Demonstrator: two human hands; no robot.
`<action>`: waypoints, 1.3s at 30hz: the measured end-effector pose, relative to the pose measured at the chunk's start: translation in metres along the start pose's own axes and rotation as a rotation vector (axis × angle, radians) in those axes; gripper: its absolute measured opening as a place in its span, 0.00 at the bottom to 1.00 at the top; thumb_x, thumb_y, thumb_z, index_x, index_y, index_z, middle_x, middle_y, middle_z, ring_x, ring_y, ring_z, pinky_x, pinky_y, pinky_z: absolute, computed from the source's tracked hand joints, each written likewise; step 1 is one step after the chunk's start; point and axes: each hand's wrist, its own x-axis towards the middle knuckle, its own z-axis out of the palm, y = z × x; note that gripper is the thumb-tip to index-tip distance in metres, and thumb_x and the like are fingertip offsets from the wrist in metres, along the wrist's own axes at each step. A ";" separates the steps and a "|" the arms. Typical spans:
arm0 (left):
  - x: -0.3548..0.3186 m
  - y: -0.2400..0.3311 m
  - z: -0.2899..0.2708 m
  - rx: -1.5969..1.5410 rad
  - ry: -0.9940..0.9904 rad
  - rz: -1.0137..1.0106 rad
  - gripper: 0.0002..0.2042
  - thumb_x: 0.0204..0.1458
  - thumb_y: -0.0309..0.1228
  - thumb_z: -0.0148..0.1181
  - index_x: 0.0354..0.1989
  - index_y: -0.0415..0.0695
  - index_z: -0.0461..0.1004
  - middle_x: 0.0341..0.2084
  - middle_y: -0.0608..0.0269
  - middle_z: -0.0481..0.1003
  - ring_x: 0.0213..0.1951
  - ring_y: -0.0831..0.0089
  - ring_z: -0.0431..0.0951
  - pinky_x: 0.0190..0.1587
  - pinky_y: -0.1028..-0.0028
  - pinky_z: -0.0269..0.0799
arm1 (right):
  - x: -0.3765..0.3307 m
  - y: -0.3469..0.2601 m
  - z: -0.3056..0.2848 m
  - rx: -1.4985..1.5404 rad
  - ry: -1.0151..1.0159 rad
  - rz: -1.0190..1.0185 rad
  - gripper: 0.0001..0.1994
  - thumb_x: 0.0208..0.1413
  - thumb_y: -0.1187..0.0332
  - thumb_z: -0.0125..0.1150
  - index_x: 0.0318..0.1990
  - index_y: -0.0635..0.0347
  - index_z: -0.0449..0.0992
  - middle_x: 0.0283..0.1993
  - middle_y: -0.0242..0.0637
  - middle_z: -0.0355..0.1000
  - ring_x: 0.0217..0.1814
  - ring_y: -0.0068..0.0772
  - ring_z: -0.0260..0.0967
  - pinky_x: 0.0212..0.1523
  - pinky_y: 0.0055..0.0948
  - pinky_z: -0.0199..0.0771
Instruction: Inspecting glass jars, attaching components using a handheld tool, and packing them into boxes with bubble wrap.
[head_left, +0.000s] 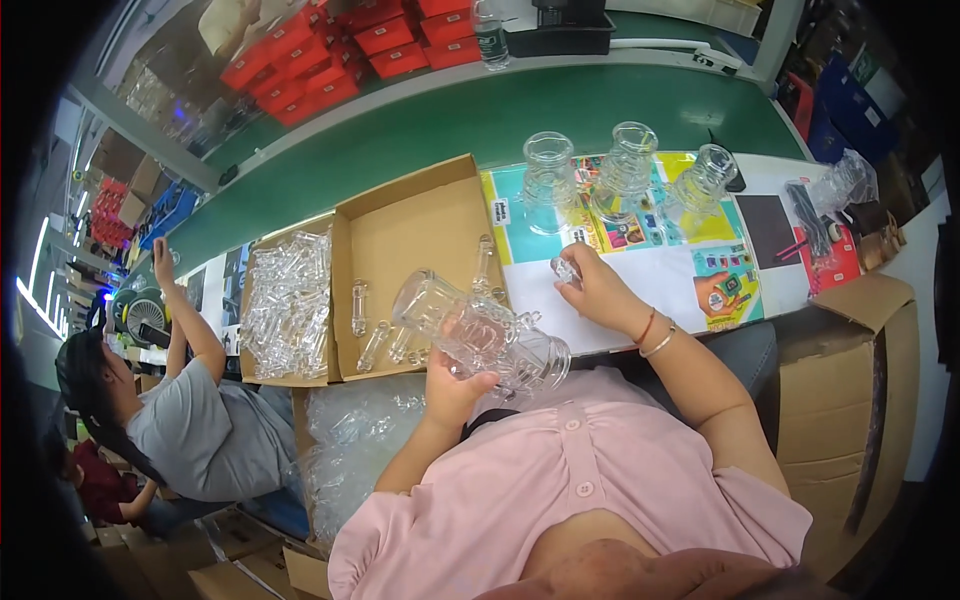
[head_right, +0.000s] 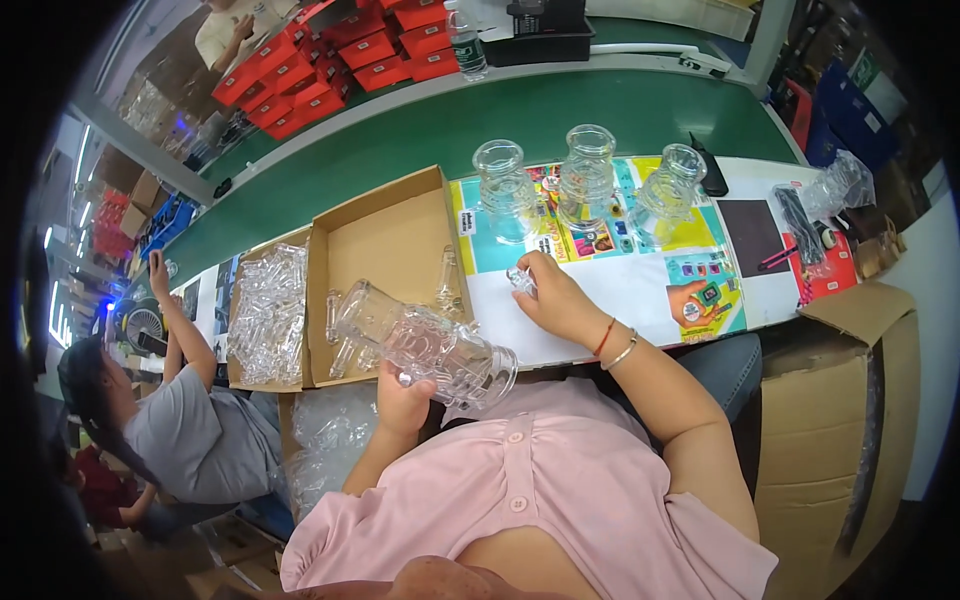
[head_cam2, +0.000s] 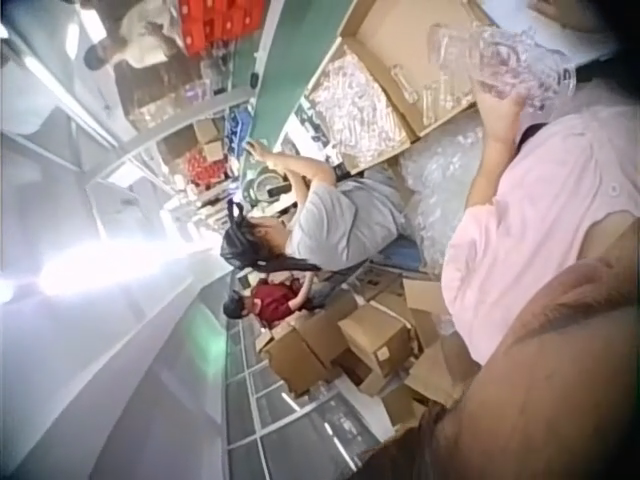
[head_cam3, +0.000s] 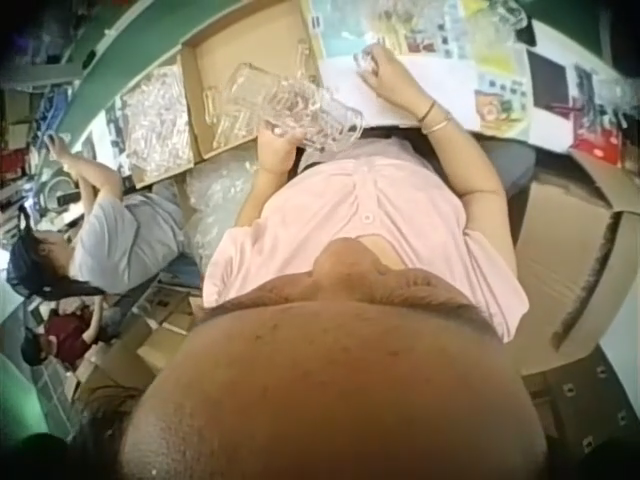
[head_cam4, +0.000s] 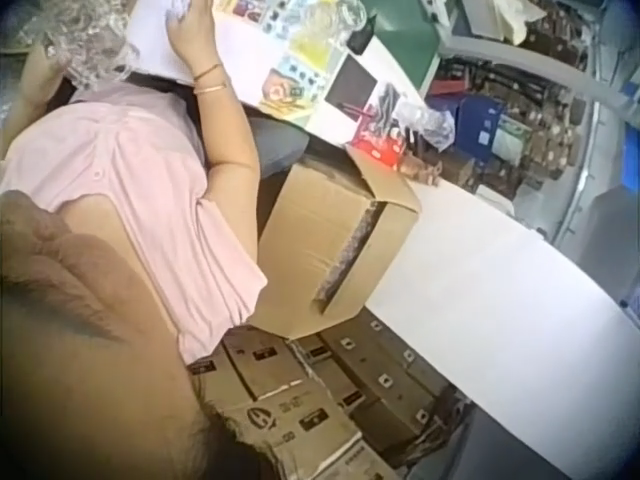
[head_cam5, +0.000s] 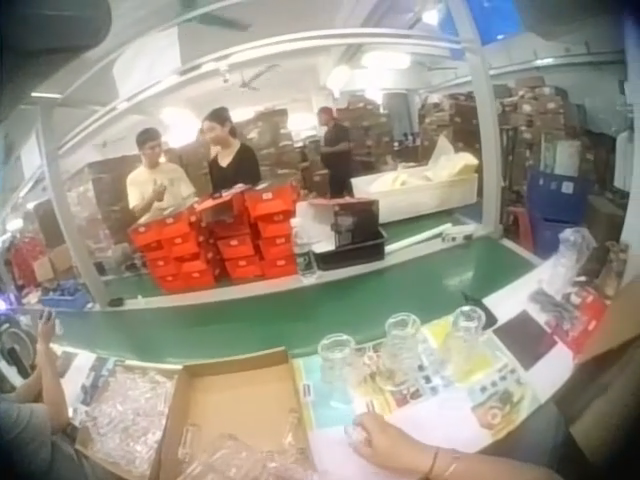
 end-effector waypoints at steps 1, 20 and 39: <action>0.000 0.003 0.007 0.078 0.006 -0.012 0.43 0.30 0.34 0.73 0.57 0.37 0.54 0.48 0.59 0.66 0.50 0.68 0.67 0.53 0.69 0.62 | -0.007 -0.005 -0.003 -0.002 0.009 0.008 0.19 0.46 0.70 0.60 0.45 0.63 0.62 0.36 0.41 0.63 0.35 0.32 0.62 0.38 0.26 0.65; 0.011 0.001 0.057 0.190 -0.187 -0.084 0.45 0.32 0.35 0.73 0.59 0.37 0.51 0.51 0.56 0.62 0.52 0.67 0.65 0.54 0.68 0.61 | -0.082 -0.062 -0.045 0.134 0.180 -0.143 0.17 0.61 0.65 0.38 0.52 0.64 0.65 0.48 0.45 0.67 0.49 0.38 0.64 0.50 0.31 0.61; 0.011 0.004 0.058 0.359 -0.573 0.020 0.38 0.32 0.30 0.70 0.55 0.39 0.57 0.47 0.53 0.65 0.49 0.62 0.67 0.51 0.66 0.64 | -0.081 -0.061 -0.068 0.341 0.194 -0.456 0.27 0.57 0.48 0.38 0.52 0.63 0.64 0.50 0.50 0.64 0.52 0.44 0.61 0.55 0.38 0.55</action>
